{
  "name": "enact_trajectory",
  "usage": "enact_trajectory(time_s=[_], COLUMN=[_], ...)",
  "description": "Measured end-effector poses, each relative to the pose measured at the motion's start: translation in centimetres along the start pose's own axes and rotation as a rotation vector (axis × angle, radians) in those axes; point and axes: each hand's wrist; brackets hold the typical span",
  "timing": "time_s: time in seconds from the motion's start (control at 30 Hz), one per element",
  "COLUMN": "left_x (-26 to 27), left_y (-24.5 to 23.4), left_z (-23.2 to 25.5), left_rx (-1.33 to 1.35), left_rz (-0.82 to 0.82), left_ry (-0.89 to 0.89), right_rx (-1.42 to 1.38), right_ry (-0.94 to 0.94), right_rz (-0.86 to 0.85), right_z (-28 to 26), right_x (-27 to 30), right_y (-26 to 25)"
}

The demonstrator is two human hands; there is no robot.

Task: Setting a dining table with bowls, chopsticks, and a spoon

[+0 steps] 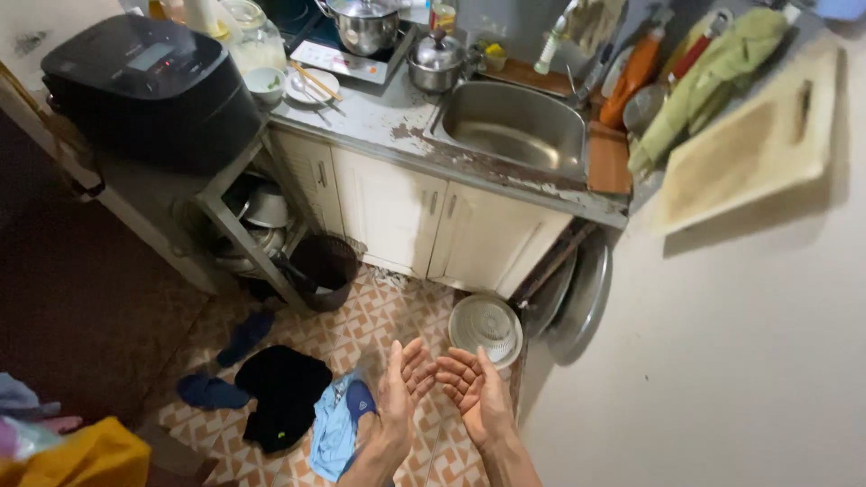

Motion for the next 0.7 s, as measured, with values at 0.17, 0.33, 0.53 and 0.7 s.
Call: enact_trajectory(time_s=[0.17,0.33,0.53,0.7], left_x=[-3.1,-6.9,-10.7,-14.5], left_y=[2.3,4.4,5.2,4.5], left_z=[4.9,11.8,19.8,24.5], left_rx=[0.041,0.07,0.11,0.138], left_rz=[-0.021,-0.033,-0.025,-0.022], left_ry=[0.021,0.023,0.045,0.048], right_rx=[-0.001,0.059,0.073,0.088], right_ry=[0.013,0.011,0.071,0.054], right_rz=[0.042,-0.028,0.017,-0.018], right_z=[-1.2,-1.6,-1.9,-0.8], right_x=[-4.8,-11.8,-17.6,-21.0], right_y=[4.5,8.8,17.1,21.7])
Point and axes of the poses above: each hand's wrist, its own x-axis away from the middle knuckle, its own y-axis out of the palm, z = x × y, and after that the axes turned 13 degrees about -y, right-handed
